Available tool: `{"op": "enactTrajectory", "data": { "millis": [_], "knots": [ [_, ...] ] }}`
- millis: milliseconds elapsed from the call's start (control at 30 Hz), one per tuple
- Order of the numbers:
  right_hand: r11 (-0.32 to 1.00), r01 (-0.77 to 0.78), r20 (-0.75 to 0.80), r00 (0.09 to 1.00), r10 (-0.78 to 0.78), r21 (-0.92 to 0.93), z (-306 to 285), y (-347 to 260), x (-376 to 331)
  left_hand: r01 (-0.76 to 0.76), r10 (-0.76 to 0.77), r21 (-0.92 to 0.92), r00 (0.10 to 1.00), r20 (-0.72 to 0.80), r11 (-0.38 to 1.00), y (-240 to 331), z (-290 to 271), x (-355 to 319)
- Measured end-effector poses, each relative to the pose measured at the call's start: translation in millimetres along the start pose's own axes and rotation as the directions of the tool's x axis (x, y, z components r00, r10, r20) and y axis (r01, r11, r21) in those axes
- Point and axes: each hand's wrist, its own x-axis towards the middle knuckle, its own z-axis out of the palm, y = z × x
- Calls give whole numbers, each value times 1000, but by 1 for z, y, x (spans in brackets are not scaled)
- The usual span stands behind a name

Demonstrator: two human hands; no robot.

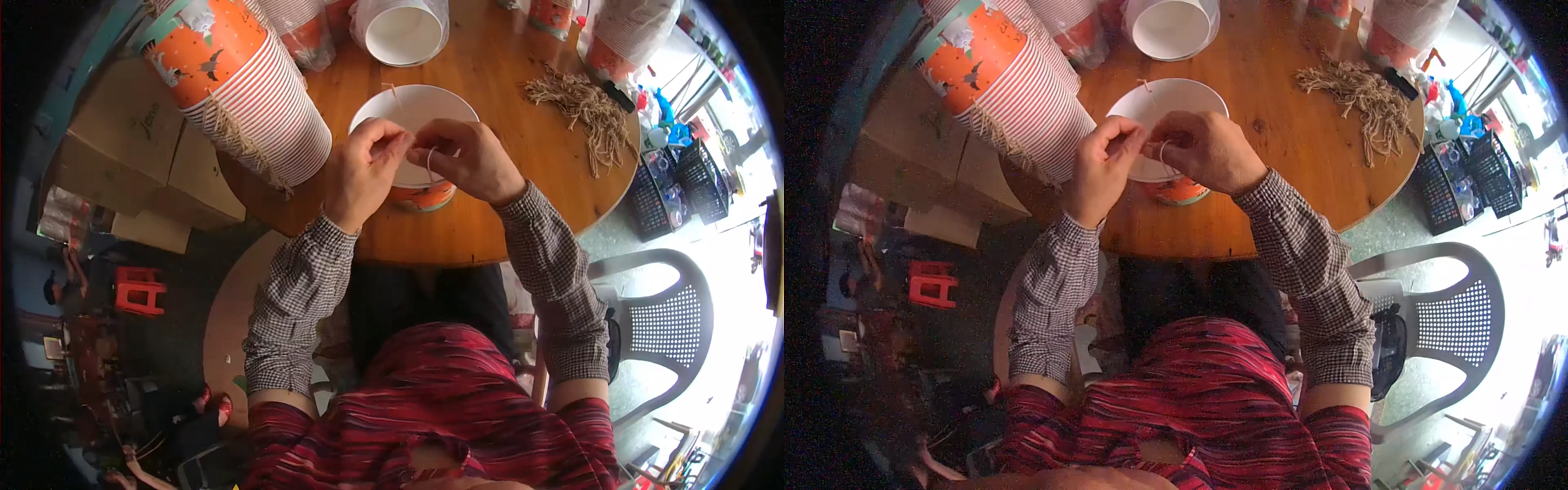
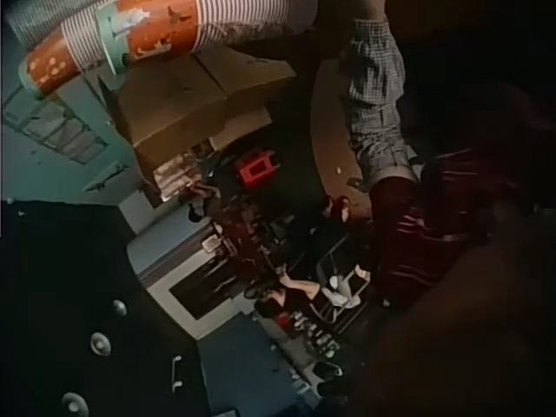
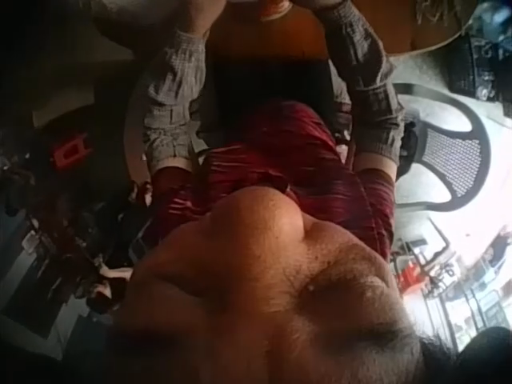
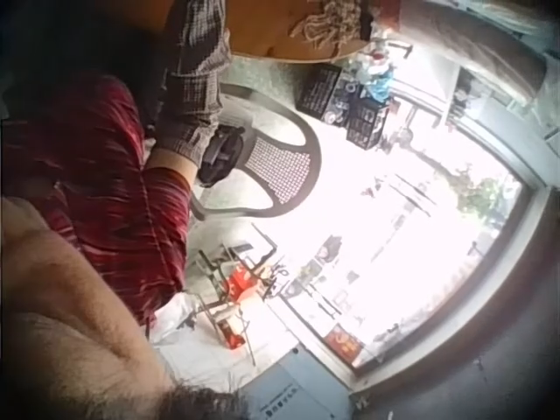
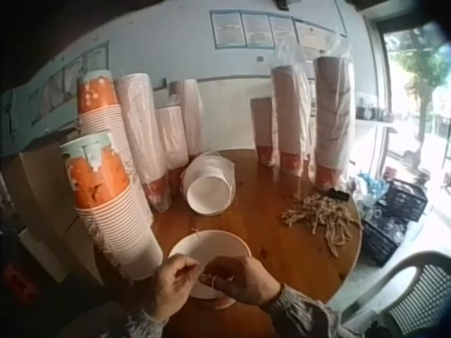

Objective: Threading thin string handles through pre-punched holes in festive paper buckets.

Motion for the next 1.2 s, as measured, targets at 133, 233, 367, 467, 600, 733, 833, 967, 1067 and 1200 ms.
{"op": "enactTrajectory", "data": {
  "millis": [133, 233, 367, 467, 600, 733, 833, 967, 1067, 1200],
  "knots": [
    [1000, -1, -12, 1000, 1, 24, 0, 8, 3, -5, -7, -149, 997, -83, 989, -2, 13, -2],
    [965, -9, -93, 995, 34, 263, 1, 12, 6, 6, -42, -352, 995, -94, 936, -9, 21, -7],
    [892, 44, -181, 983, 42, 449, 5, 18, 5, 68, -57, -400, 998, 40, 914, 1, 22, -8],
    [907, 55, -213, 976, 38, 417, 5, 16, 5, 214, -155, -432, 973, 169, 876, 13, 12, -3],
    [880, -34, -177, 975, 133, 474, 0, 0, 1, 333, -200, -444, 926, 320, 832, 25, 4, -7],
    [910, -10, -223, 968, 112, 414, 2, 0, -7, 293, -184, -476, 947, 262, 829, 25, 9, -21],
    [944, -22, -241, 965, 106, 329, 7, -17, -28, 158, -113, -405, 985, 133, 901, 34, 14, -41],
    [995, -5, -242, 970, 30, 101, 16, -47, -62, -78, 75, -107, 997, -25, 991, 58, 9, -82],
    [995, -32, -187, 981, 50, 96, 24, -78, -97, -200, 201, 33, 978, -56, 979, 79, 4, -116],
    [994, -34, -59, 997, 40, 100, 24, -105, -137, -382, 399, 183, 915, -67, 906, 100, 0, -154]
  ]
}}
